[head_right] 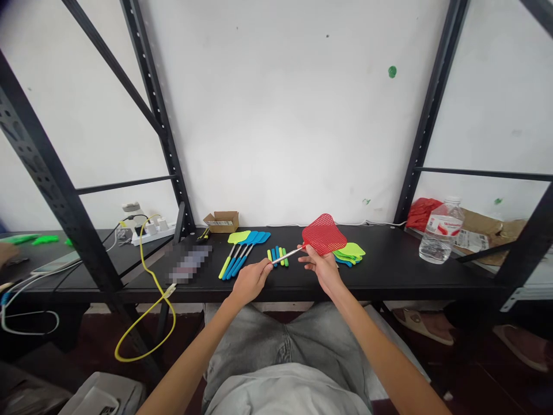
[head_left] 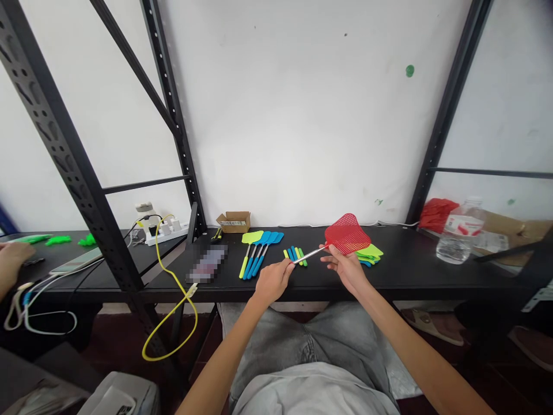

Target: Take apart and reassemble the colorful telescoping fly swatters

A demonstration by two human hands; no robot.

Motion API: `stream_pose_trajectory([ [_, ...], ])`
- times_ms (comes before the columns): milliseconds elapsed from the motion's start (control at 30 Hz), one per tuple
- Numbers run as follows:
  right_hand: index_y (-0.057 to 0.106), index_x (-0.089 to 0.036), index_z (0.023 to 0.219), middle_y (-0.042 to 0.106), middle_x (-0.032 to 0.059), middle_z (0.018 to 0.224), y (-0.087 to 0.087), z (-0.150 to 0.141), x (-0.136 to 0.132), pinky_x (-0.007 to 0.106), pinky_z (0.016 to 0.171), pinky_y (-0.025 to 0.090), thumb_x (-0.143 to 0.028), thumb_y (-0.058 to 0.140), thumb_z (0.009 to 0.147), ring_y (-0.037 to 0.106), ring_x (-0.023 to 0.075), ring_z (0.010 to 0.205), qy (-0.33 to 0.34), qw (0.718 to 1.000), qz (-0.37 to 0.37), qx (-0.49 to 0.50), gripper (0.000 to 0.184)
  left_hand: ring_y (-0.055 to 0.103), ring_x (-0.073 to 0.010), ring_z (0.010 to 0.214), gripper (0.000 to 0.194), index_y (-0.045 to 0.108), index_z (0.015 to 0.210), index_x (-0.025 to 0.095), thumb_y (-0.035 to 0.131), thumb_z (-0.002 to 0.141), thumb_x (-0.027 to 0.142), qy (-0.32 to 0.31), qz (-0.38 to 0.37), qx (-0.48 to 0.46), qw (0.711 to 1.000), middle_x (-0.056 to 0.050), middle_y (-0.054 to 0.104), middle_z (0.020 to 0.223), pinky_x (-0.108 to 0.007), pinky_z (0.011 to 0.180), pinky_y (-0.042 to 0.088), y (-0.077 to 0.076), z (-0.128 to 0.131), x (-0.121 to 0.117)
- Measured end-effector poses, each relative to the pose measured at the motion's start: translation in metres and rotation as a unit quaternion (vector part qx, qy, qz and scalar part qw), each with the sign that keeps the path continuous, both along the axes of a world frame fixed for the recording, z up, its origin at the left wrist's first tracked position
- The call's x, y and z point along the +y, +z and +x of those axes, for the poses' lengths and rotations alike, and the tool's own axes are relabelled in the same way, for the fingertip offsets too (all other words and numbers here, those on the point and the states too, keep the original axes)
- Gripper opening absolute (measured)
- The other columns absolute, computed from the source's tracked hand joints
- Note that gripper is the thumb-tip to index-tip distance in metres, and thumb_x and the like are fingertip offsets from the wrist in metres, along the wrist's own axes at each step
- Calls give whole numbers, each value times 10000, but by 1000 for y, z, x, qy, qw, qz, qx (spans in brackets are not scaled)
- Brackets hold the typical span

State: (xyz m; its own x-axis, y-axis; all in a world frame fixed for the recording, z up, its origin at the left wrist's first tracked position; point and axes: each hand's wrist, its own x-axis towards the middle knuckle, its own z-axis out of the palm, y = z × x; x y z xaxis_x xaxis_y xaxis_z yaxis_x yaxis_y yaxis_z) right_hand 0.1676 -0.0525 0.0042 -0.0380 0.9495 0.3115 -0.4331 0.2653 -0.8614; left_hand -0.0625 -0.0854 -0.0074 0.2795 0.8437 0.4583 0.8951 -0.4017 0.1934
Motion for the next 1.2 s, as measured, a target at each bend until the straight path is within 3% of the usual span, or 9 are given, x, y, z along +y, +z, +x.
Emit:
stream_pose_trajectory([
  [467, 745, -220, 954, 749, 82, 1003, -19, -18, 0, 206, 468, 497, -455, 783, 749, 703, 160, 667, -30, 999, -10, -10, 314, 642, -183, 728, 374, 557, 983, 246, 238, 1047, 430, -4, 22, 7, 1000, -16, 680, 815, -259, 555, 269, -4, -1, 3],
  [767, 732, -178, 910, 762, 108, 875, -22, -20, 2, 218, 469, 499, -471, 789, 728, 681, 165, 625, -58, 998, -17, -27, 349, 654, -184, 744, 376, 573, 988, 243, 259, 1042, 440, 6, 14, 14, 1000, -27, 695, 836, -252, 560, 279, -5, 0, 4],
  [900, 721, -151, 885, 760, 135, 848, -22, -21, 1, 225, 473, 504, -528, 774, 719, 677, 170, 604, -46, 998, -30, -37, 415, 653, -187, 739, 324, 557, 1075, 259, 281, 1039, 424, -3, 23, -5, 1000, -15, 694, 846, -252, 557, 276, -4, 3, 0],
  [1067, 722, -144, 894, 759, 131, 867, -24, -20, 4, 215, 485, 503, -546, 779, 699, 661, 151, 599, -32, 998, -40, -42, 450, 627, -183, 718, 202, 504, 1157, 262, 408, 985, 308, -31, 32, -66, 997, 4, 673, 860, -249, 589, 329, 0, 2, -4],
  [1200, 746, -163, 954, 758, 114, 905, -25, -18, 6, 208, 492, 494, -528, 761, 720, 648, 137, 611, -16, 996, -31, -83, 434, 607, -175, 745, 265, 502, 1179, 251, 414, 938, 186, -68, 35, -125, 989, -4, 651, 892, -254, 673, 403, 1, -1, 0],
])
